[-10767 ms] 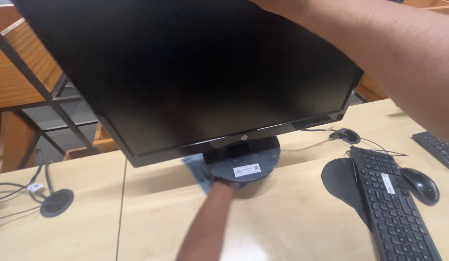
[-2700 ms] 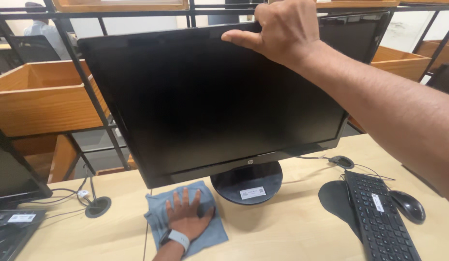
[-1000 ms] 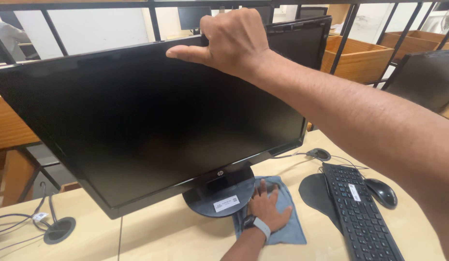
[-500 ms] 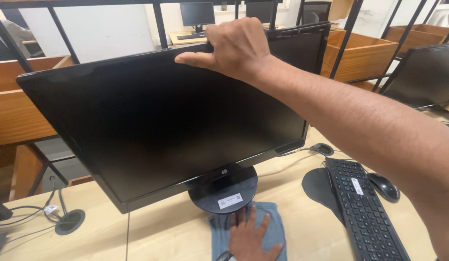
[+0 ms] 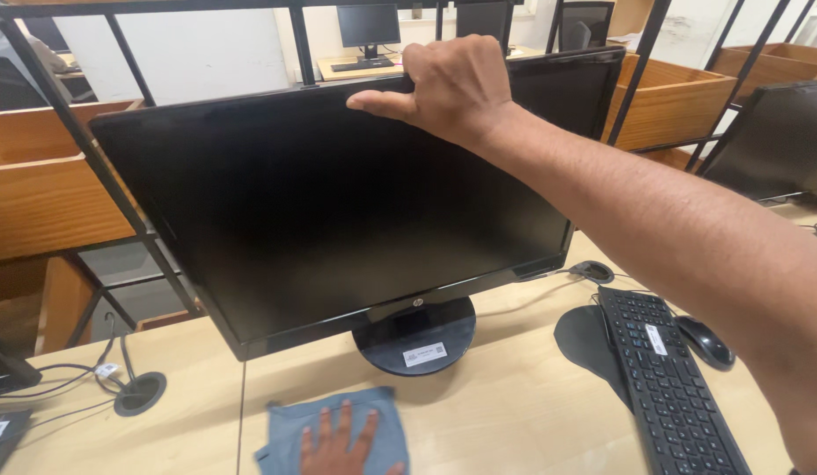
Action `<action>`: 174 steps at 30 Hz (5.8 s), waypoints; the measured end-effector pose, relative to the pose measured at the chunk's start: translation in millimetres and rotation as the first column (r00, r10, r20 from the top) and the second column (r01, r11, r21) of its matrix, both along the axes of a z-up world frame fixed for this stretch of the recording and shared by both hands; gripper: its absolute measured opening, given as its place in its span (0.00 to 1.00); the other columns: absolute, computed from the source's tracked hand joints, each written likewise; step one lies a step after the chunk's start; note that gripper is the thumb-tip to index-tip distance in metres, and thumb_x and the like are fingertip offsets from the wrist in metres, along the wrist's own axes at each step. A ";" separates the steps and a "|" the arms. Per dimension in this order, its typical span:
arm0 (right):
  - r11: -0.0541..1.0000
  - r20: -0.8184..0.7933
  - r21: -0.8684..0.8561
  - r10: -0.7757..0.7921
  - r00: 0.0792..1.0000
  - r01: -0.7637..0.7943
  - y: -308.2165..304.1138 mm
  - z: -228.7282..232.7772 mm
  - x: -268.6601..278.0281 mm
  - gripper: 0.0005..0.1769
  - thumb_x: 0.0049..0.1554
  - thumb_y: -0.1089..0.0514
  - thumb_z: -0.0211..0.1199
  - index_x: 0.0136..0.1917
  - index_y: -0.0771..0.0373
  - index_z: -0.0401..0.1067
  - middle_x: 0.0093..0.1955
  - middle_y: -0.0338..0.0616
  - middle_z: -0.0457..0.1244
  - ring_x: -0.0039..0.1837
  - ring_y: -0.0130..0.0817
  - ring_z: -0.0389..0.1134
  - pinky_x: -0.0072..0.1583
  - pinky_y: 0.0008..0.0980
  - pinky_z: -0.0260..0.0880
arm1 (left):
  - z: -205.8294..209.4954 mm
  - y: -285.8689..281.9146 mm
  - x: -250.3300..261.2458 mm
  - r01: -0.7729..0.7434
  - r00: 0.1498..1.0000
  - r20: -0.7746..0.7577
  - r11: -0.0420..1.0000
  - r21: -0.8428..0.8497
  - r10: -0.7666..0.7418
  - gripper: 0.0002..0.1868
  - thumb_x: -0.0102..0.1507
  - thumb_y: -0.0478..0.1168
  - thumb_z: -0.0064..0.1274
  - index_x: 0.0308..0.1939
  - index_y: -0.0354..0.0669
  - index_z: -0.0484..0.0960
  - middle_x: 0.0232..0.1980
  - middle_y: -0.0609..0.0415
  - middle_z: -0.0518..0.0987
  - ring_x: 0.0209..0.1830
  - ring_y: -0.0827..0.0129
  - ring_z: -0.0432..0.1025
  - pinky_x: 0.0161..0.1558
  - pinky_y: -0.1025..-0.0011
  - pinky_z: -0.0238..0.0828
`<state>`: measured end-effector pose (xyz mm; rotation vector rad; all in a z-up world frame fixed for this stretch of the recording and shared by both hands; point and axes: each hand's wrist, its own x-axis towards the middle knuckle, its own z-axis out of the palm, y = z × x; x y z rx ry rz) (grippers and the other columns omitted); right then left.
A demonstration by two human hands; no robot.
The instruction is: The person wipes a desk with a cloth, moving a keyboard, mouse, mousepad, and monitor to clean the surface underneath.
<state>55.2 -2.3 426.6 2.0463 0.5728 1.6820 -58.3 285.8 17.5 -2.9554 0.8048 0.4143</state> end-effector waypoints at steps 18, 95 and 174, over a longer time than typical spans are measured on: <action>0.997 -0.082 0.052 -0.045 0.996 0.050 5.3 -32.6 29.0 0.49 0.61 0.12 0.53 0.21 0.54 0.61 0.18 0.34 0.54 0.20 0.26 0.54 0.26 0.28 0.53 | 36.2 41.9 -9.2 -0.193 0.981 0.000 0.980 0.045 0.193 0.50 0.60 0.80 0.42 0.79 0.65 0.52 0.82 0.40 0.44 0.83 0.38 0.36 0.75 0.32 0.29; 0.996 -0.152 0.059 -0.060 0.987 0.070 -23.0 -87.9 98.5 0.44 0.65 0.17 0.54 0.27 0.55 0.64 0.24 0.37 0.61 0.27 0.31 0.65 0.32 0.30 0.66 | 53.9 41.6 -6.1 -0.178 0.969 -0.163 0.982 0.057 0.185 0.49 0.62 0.77 0.39 0.81 0.61 0.48 0.83 0.36 0.40 0.83 0.35 0.29 0.76 0.32 0.22; 0.955 -0.337 0.273 -0.021 0.941 0.120 29.7 -147.5 -25.8 0.46 0.70 0.30 0.48 0.82 0.69 0.51 0.82 0.67 0.49 0.84 0.60 0.45 0.81 0.61 0.38 | 65.4 -2.8 -35.6 -0.137 0.987 0.056 0.969 -0.204 0.151 0.46 0.63 0.71 0.39 0.78 0.51 0.55 0.81 0.36 0.44 0.81 0.33 0.32 0.75 0.38 0.22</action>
